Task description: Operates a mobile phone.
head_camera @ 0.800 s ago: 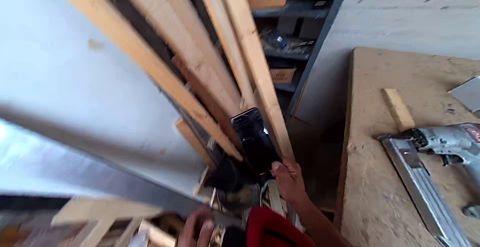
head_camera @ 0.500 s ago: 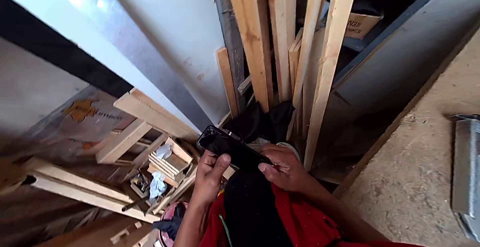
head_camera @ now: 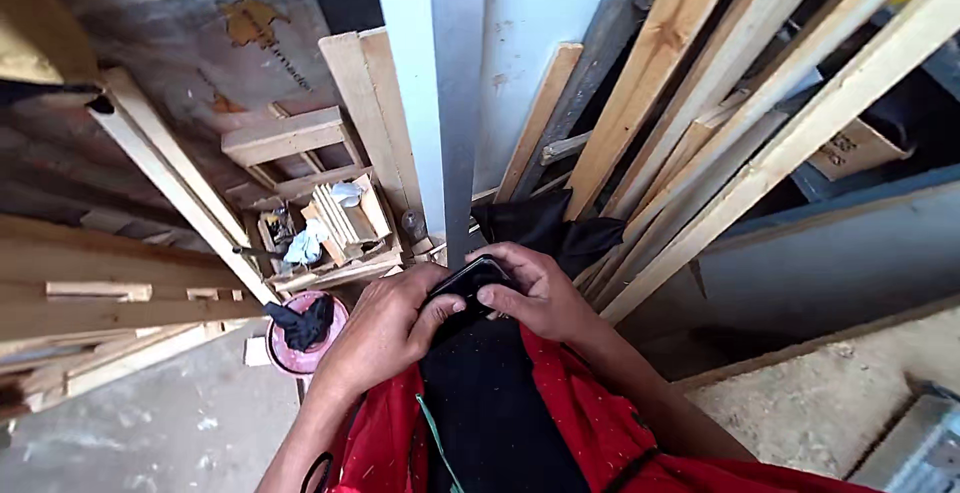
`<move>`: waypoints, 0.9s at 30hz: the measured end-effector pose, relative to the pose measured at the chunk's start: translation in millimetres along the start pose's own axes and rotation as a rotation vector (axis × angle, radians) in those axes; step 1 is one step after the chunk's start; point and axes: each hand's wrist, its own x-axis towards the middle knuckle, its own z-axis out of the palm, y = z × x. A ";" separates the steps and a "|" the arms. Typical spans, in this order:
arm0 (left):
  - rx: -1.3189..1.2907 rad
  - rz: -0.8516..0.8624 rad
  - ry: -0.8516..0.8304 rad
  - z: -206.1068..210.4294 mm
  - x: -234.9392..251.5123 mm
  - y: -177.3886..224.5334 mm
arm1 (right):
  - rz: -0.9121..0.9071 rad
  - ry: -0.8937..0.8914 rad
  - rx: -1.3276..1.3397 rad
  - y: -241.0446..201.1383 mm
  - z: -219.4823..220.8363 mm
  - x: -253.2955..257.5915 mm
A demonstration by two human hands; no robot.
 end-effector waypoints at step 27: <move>-0.503 0.009 0.171 -11.8 8.9 -1.3 | 0.345 -0.386 0.827 28.1 19.4 -4.5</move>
